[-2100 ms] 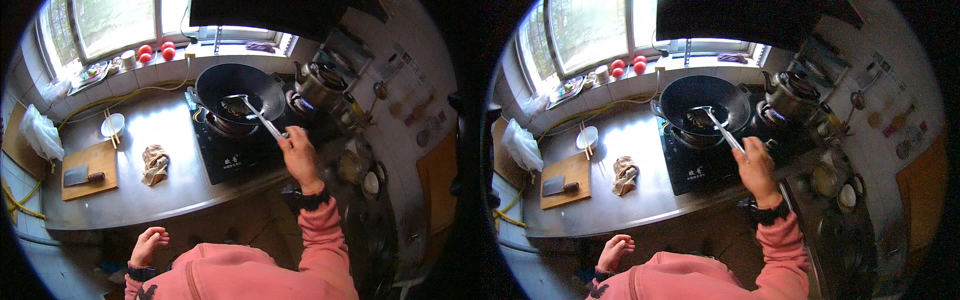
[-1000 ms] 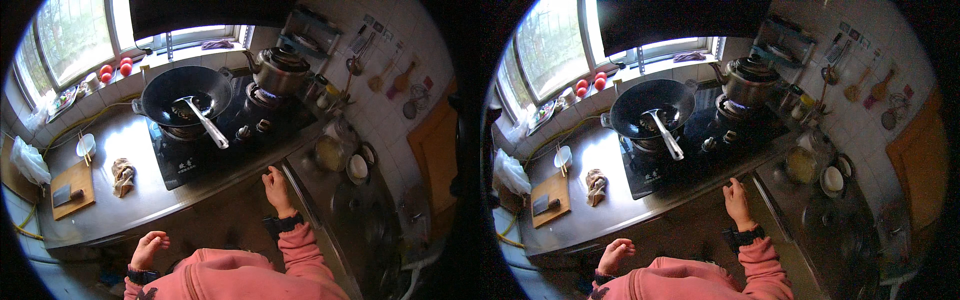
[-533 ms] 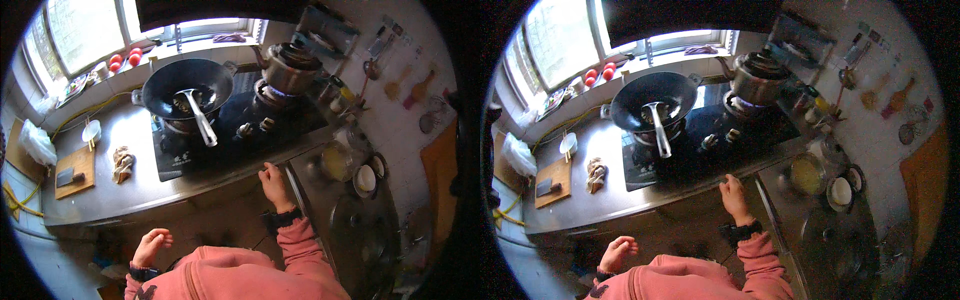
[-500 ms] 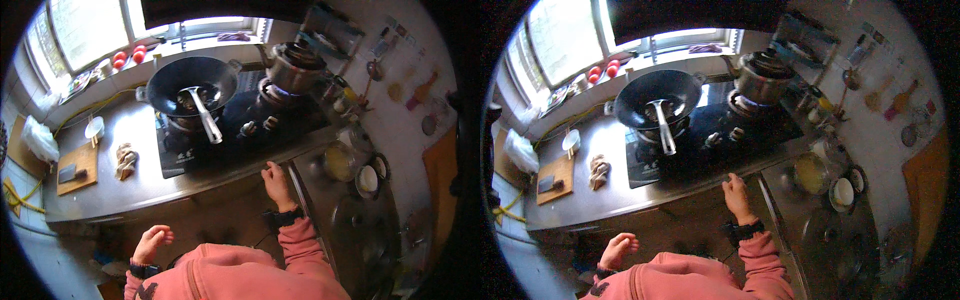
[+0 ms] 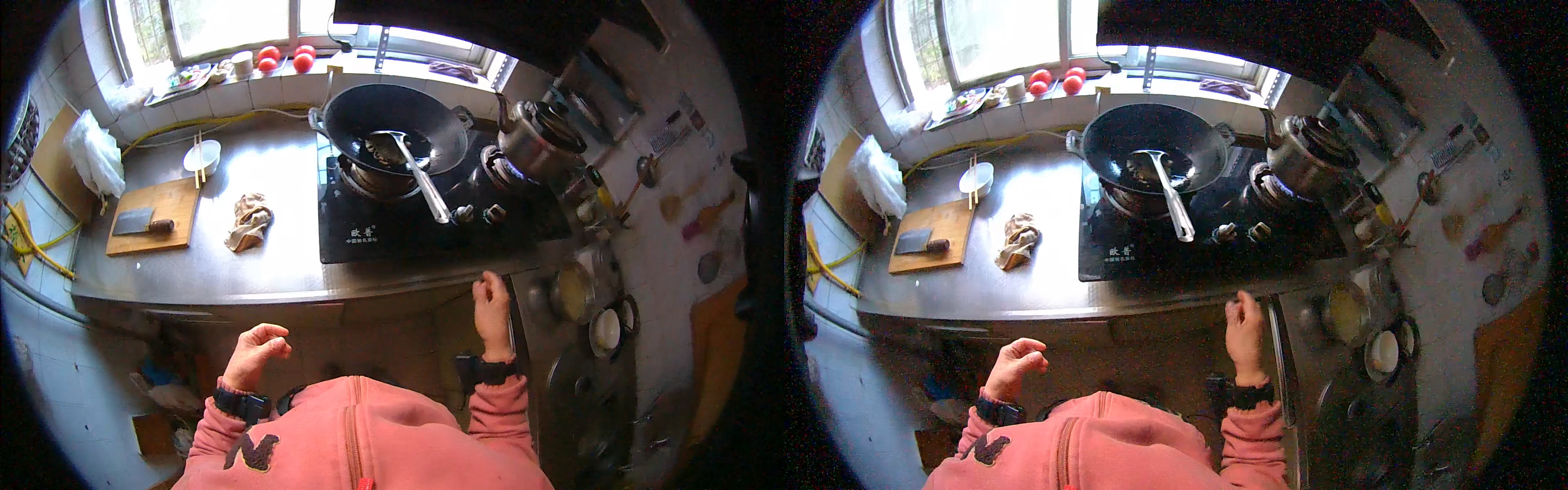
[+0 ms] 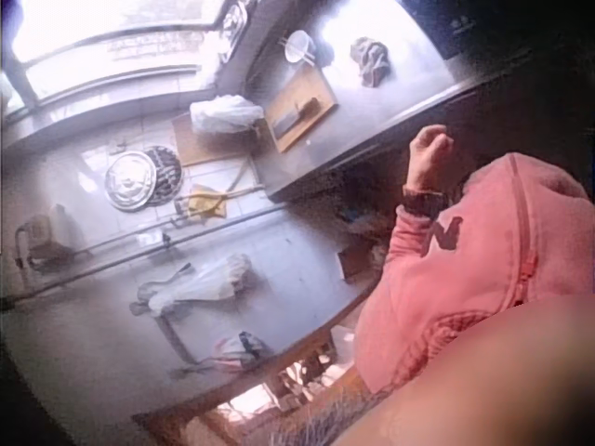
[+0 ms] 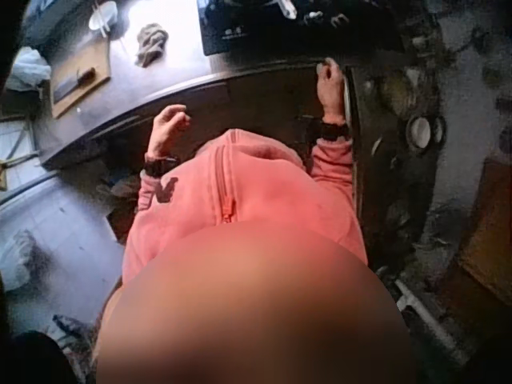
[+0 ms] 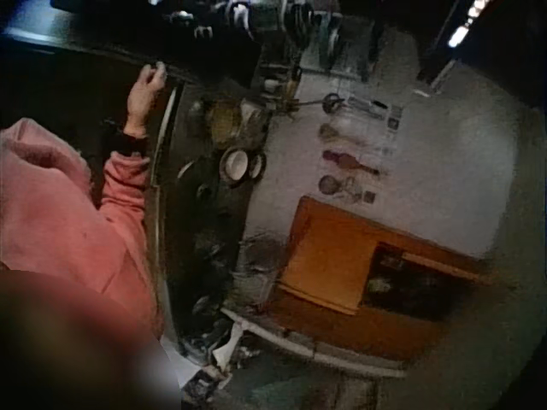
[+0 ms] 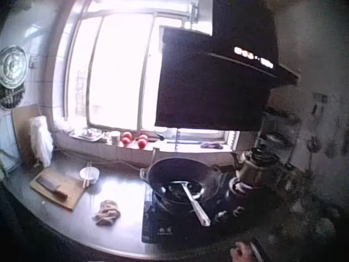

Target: The person stir-fries chopped garlic in a wok, then adds shredded vegetables from a bowl and continues to stir-fry. The task includes chopping garlic, transferring it to the wok, stirring, adding shredded vegetables, and mixing them in the wok.

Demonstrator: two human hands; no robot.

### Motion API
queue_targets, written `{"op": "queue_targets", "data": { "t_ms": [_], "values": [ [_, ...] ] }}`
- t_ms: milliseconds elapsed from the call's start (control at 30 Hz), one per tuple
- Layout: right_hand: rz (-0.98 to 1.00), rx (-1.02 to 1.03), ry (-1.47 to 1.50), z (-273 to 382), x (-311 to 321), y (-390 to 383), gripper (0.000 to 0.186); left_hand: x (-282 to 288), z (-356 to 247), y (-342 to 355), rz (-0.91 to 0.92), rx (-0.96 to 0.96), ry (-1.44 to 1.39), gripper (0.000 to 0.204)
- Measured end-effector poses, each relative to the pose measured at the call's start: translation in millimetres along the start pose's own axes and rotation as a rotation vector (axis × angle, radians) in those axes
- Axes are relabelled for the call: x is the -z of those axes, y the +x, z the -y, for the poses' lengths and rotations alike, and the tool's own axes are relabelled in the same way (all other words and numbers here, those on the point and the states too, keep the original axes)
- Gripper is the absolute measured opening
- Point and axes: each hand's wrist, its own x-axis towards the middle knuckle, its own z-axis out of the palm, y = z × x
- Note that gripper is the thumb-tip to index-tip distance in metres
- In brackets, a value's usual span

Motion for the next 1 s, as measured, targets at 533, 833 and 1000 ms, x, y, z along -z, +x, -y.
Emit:
{"op": "queue_targets", "data": {
  "t_ms": [533, 833, 1000],
  "values": [
    [0.222, 0.456, -0.673, 138.2, -52.5, 136.8, 0.023, 67.2, 19.4, -19.1, -0.143, 0.047, -0.084, 0.017],
    [0.419, 0.505, -0.723, 164.6, 49.0, 165.8, 0.017, 68.4, 22.1, -8.8, -0.188, 0.034, -0.089, 0.018],
    [0.302, 0.486, -0.347, 148.4, -21.4, 191.9, 0.025, 55.6, 14.6, 2.8, -0.159, 0.039, -0.108, 0.018]
  ]
}}
